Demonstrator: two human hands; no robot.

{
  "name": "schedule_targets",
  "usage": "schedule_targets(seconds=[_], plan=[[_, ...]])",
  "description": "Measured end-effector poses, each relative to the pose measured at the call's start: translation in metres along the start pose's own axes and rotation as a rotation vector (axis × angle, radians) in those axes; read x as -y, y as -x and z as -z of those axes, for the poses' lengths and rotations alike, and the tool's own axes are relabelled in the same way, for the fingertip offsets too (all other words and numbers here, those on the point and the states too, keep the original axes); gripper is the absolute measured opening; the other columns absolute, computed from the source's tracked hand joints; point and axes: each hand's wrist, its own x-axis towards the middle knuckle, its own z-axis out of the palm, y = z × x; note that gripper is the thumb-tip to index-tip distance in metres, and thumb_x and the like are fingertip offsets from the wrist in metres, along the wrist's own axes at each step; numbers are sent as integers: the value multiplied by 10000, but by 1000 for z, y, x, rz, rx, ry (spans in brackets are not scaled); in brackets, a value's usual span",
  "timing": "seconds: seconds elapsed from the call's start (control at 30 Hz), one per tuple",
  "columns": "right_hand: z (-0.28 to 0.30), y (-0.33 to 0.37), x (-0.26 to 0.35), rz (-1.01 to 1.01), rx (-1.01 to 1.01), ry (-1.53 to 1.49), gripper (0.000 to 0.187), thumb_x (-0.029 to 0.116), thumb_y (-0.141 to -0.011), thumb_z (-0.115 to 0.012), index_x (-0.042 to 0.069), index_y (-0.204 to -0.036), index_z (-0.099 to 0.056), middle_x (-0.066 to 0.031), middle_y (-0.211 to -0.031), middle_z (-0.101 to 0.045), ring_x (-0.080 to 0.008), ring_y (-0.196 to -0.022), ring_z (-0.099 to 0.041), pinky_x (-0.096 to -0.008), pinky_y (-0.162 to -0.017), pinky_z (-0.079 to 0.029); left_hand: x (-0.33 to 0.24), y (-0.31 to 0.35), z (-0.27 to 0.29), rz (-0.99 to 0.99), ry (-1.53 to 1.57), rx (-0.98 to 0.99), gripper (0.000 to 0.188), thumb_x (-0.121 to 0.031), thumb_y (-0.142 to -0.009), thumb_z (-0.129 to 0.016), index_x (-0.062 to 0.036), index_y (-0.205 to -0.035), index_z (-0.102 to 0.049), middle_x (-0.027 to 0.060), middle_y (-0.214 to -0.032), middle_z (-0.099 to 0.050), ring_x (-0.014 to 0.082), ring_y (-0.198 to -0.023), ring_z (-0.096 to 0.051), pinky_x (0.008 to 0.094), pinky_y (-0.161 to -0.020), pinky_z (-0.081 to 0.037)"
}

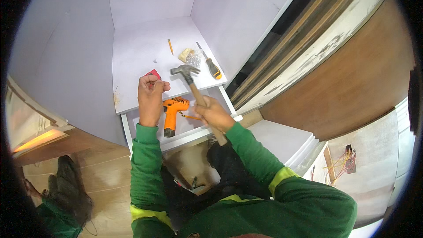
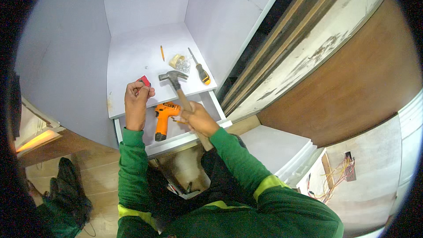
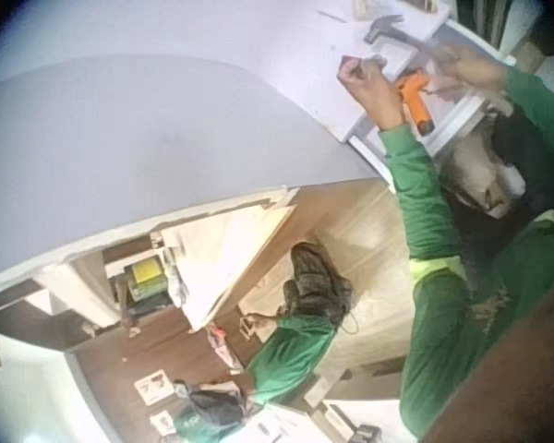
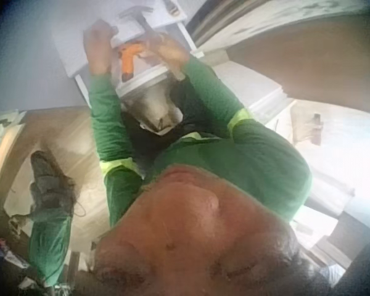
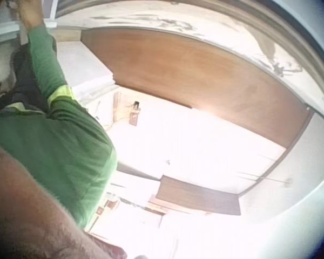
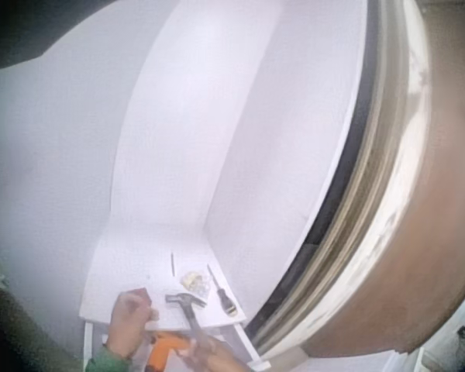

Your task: The person assembles a white cabinet by marking and hammering nails, drilling holes, applying adhesive, and securing parts with a hammer. Tools and materials are handled sequentially to attach components to the cabinet frame.

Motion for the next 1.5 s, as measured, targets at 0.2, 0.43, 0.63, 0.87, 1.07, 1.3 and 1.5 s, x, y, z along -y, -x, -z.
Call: schedule_targets(seconds=[0.2, 0.43, 0.63, 0.87, 1.07, 1.3, 1.5], plan=[[50, 128, 45, 62, -141, -44, 254, 200, -1009, -741, 50, -1169, -611, -17, -789, -611, -74, -520, -514, -241, -454, -422, -3, 18, -20, 38, 252, 62, 268, -18, -1039, -620, 20, -1292, -542, 96, -1130, -634, 170, -1048, -647, 335, -1047, -545], [99, 250, 57, 43, -307, 83, 227, 149, -992, -762, 50, -1136, -617, -4, -757, -604, -65, -532, -522, -233, -463, -414, -27, -19, -147, 13, 737, 263, 396, -44, -1039, -685, 46, -1391, -527, 106, -1240, -604, 191, -1160, -625, 392, -1165, -512], [123, 307, 89, 88, -478, 145, 197, 87, -973, -742, 49, -1113, -609, 0, -733, -590, -64, -539, -511, -233, -484, -396, -54, -76, -257, -5, 746, 213, 307, -123, -1036, -728, 0, -1294, -618, 62, -1147, -679, 151, -1018, -628, 320, -947, -536], [146, 345, 121, 169, -587, 240, 210, 88, -950, -782, 35, -1070, -619, 5, -732, -591, -66, -533, -519, -225, -487, -402, -68, -114, -318, -160, 669, 134, 204, -174, -1033, -746, -72, -1201, -693, 12, -1091, -726, 111, -986, -632, 290, -932, -511], [161, 343, 159, 228, -624, 441, 221, 87, -920, -822, 21, -1036, -646, 0, -807, -639, -68, -673, -570, -237, -606, -450, -55, -124, -349, -268, 594, 38, 224, -205, -1028, -764, -25, -1157, -733, 3, -1057, -719, 105, -974, -627, 281, -932, -517], [172, 327, 203, 355, -651, 617, 310, 95, -898, -823, 20, -1125, -626, 31, -839, -563, -38, -624, -508, -209, -530, -396, -58, -120, -362, -274, 508, -102, 274, -227, -1024, -769, 3, -1170, -736, 27, -1099, -729, 117, -985, -627, 291, -937, -515], [179, 316, 221, 421, -734, 596, 344, 77, -912, -819, 29, -1183, -611, 37, -866, -557, -23, -609, -487, -196, -518, -369, -56, -122, -364, -305, 564, -103, 291, -233, -1018, -772, 15, -1163, -729, 39, -1077, -722, 138, -994, -625, 304, -938, -515]])
